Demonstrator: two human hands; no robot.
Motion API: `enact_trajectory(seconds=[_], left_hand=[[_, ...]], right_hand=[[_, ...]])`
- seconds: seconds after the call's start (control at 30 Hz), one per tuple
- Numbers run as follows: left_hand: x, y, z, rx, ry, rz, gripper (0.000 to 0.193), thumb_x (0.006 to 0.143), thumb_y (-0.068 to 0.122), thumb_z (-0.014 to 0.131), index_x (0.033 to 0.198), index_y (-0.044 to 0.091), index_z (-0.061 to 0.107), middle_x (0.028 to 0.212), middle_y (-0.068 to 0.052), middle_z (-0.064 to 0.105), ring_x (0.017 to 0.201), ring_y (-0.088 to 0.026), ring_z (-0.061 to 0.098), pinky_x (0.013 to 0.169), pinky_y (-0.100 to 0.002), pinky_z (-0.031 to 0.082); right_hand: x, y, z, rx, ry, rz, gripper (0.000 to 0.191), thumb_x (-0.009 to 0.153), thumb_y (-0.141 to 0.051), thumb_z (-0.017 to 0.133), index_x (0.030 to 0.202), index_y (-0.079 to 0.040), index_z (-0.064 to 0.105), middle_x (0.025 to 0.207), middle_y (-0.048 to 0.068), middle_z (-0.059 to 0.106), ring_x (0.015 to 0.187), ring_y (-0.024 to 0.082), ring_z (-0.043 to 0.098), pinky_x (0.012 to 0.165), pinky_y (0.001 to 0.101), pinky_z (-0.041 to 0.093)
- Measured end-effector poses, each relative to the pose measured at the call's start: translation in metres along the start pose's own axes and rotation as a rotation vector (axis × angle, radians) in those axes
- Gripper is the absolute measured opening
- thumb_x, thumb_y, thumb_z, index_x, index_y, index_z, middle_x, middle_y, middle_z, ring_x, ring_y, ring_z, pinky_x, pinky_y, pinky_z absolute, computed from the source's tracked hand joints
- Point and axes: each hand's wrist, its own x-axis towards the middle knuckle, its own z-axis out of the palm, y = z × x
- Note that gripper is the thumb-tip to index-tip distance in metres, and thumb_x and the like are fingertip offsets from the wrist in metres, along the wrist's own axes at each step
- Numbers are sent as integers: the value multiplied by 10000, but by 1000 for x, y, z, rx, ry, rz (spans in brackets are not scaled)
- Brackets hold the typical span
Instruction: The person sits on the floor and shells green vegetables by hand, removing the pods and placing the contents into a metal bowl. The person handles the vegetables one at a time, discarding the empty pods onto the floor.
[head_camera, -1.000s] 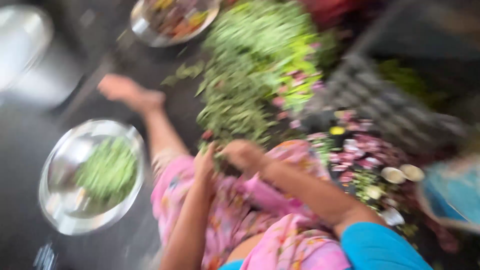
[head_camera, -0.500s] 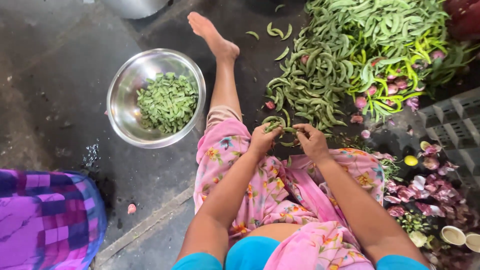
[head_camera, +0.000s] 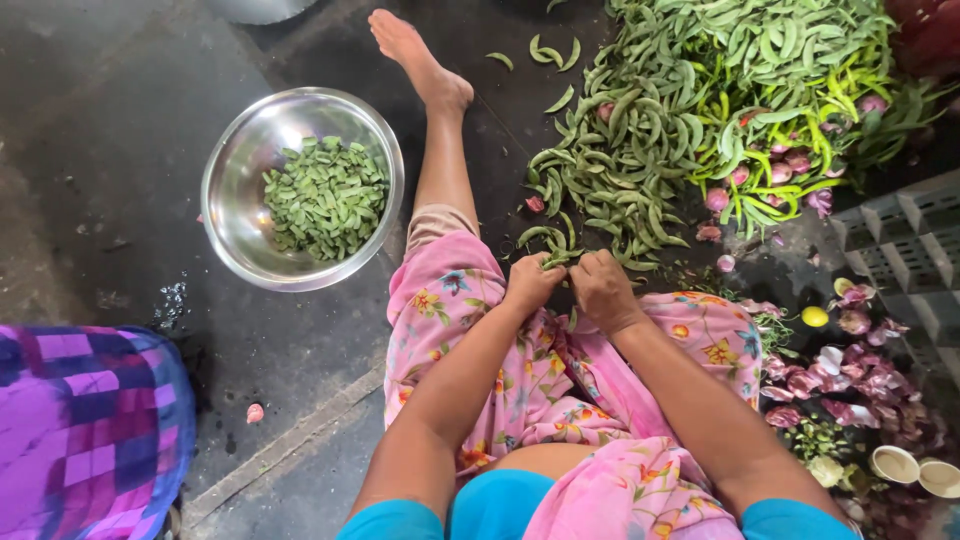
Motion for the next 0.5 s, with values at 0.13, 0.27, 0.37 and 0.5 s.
enact_trajectory(seconds=[0.13,0.27,0.37,0.5], left_hand=[[3,-16,3,57,8,55,118,826,213,708,870,108,741,760,-99,712,710,-271,700,663,-383,538],[10,-16,-6,-384,58,-248,117,889,235,708,849,125,709,692,11,626,553,-134,520,496,-296,390],[8,-5,-12,-747,58,-650,271,929,320,754,850,77,664,654,30,589,470,-79,455,417,-248,338],[-7,19,-17,-815,-84,-465,170,872,254,769,916,93,733,762,38,721,494,-57,469,449,-225,354]], right_hand=[[-3,0,-2,113,139,-21,82,839,-55,732,838,-67,651,866,125,595,885,323,561,814,422,477],[-1,19,-17,558,316,511,69,927,-103,736,932,-46,698,805,46,639,736,202,568,665,336,465],[1,40,-28,1154,364,894,102,964,-136,734,976,-37,712,746,-8,643,631,100,562,573,258,459],[3,42,-26,1446,349,979,78,943,-118,738,957,-48,707,743,-19,640,628,77,581,589,238,497]])
